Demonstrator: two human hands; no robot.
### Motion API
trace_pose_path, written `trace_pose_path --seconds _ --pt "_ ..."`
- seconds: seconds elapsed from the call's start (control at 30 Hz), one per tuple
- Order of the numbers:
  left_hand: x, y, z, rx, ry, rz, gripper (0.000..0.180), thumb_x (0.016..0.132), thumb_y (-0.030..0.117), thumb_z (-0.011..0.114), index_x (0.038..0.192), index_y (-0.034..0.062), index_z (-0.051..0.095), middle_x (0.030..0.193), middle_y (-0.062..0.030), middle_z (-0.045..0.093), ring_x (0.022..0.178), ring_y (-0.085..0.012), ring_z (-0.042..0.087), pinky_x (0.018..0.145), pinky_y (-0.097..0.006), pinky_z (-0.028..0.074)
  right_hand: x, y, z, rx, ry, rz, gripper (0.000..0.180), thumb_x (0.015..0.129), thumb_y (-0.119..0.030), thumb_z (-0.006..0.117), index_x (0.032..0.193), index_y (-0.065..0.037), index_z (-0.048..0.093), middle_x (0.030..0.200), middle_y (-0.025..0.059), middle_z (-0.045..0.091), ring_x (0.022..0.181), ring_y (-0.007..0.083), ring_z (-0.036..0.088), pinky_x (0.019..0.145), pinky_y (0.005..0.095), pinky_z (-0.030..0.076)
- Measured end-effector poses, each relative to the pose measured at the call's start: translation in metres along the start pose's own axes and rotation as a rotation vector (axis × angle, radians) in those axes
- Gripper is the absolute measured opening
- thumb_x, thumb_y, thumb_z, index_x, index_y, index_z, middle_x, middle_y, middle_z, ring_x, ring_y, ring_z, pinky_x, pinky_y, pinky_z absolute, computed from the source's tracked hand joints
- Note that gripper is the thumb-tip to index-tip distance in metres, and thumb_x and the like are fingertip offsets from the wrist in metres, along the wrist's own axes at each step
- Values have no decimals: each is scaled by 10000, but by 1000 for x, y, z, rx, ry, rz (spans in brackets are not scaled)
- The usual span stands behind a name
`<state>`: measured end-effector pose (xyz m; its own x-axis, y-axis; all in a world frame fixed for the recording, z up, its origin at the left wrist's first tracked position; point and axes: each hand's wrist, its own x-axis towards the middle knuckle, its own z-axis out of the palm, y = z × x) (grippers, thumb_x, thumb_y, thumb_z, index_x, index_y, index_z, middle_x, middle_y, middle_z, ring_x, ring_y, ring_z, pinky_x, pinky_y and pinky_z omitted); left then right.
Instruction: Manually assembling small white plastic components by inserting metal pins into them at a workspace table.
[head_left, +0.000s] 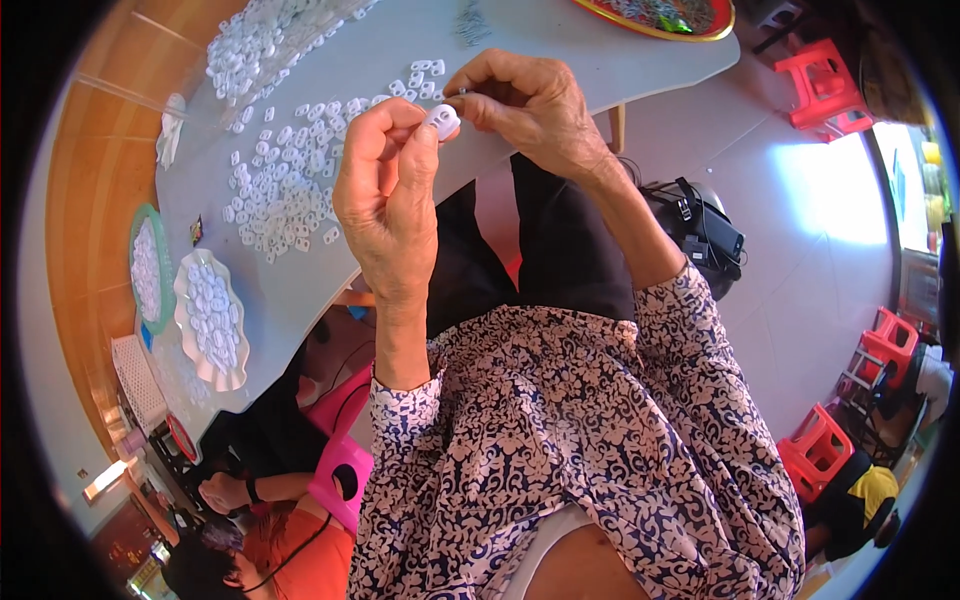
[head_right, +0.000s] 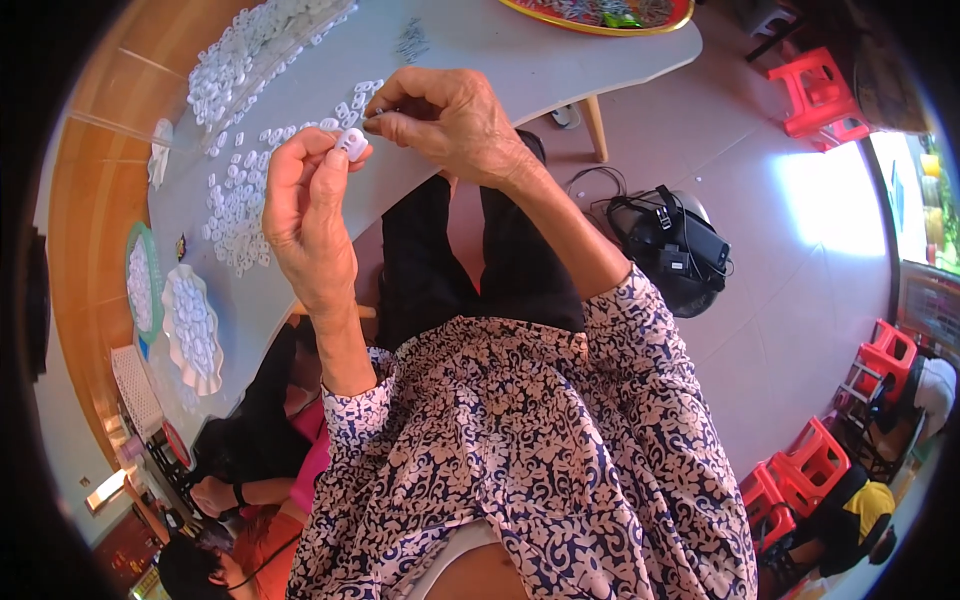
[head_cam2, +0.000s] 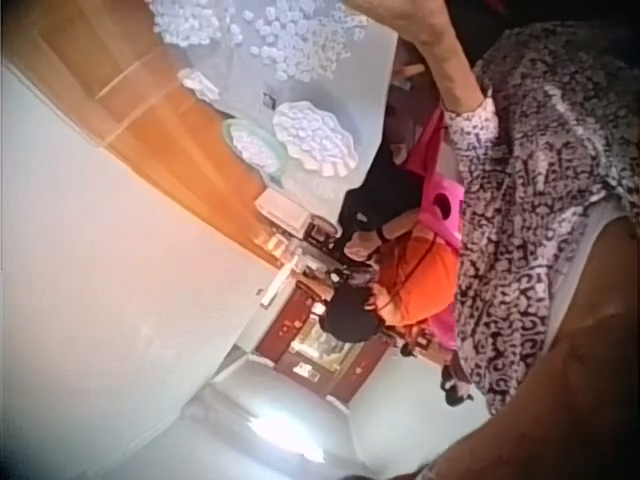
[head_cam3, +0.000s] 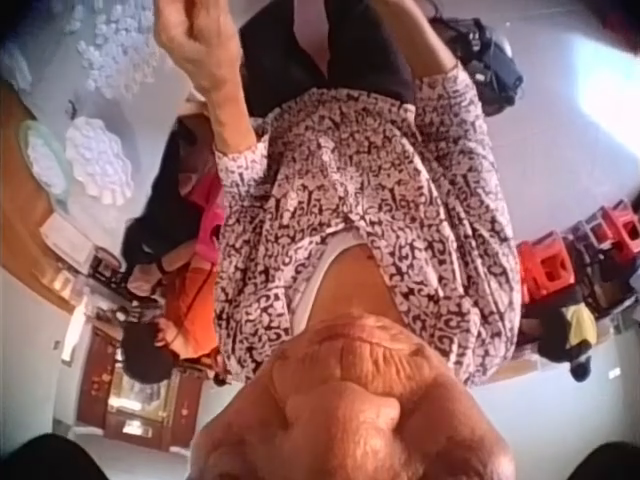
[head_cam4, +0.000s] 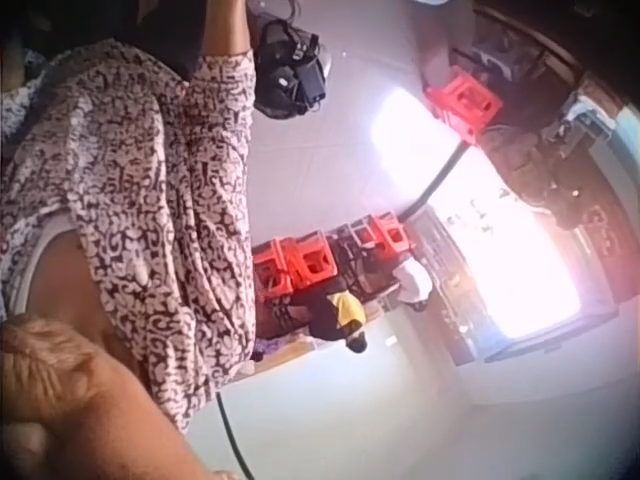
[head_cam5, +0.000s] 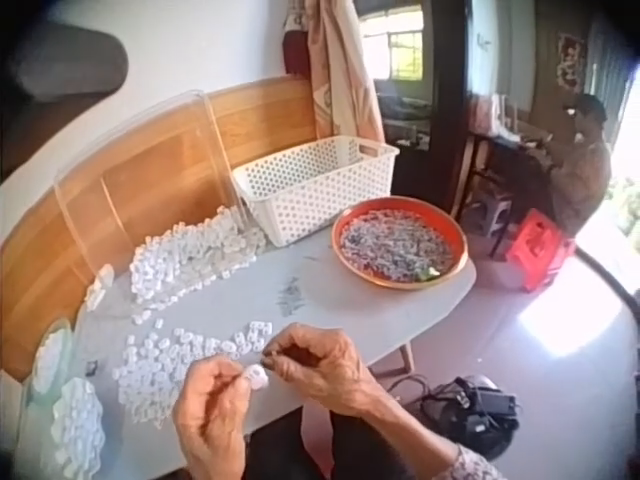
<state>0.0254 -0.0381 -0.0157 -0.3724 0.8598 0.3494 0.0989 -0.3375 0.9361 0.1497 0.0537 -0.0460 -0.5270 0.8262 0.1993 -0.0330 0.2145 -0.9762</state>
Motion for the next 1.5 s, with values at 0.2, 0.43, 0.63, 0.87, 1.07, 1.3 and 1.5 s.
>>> trace_pose_path --seconds 0.2,0.43,0.63,0.87,1.07,1.3,1.5 --pt "10 -1 11 -60 -89 -41 115 896 46 555 985 -26 569 886 -49 603 841 -119 598 803 -268 488 10 9 -1 111 -2 -46 118 836 -33 628 947 4 631 803 9 642 746 55 600 685 206 503" --pt "24 5 20 -32 -196 -48 122 897 59 556 980 -26 582 887 -37 608 815 -105 581 780 -246 473 13 14 -2 107 7 -15 137 813 -46 644 935 10 620 794 -22 618 765 29 541 670 210 468" --pt "44 25 31 -21 -298 -69 129 908 82 543 985 -18 573 876 -30 606 807 -90 572 773 -239 469 12 14 1 211 82 -96 155 796 -108 680 886 3 619 635 0 559 627 31 442 542 256 409" --pt "98 36 56 -20 -369 -97 149 903 104 544 984 -17 574 865 -28 611 798 -88 577 748 -238 474 7 -1 -9 127 -33 -45 95 825 -67 645 903 -13 647 695 38 608 658 97 557 609 270 467" --pt "191 40 71 72 -328 7 219 881 174 552 997 -9 585 875 -43 632 787 -102 576 746 -236 456 2 -2 -2 161 -81 -89 125 827 -44 641 949 -16 650 788 66 642 695 156 613 636 278 491" --pt "236 23 61 -88 -54 -88 303 886 215 542 1094 -5 519 927 -91 620 879 -143 549 816 -293 425 7 -16 -2 119 -120 -167 154 798 -27 656 951 -21 646 818 104 637 733 246 629 660 328 503" --pt "138 77 58 331 -487 25 81 852 36 530 903 -5 577 824 -87 601 756 -176 568 692 -337 475 7 -29 -5 127 -165 -109 152 793 -14 625 944 -11 618 805 117 607 735 296 613 652 367 495"
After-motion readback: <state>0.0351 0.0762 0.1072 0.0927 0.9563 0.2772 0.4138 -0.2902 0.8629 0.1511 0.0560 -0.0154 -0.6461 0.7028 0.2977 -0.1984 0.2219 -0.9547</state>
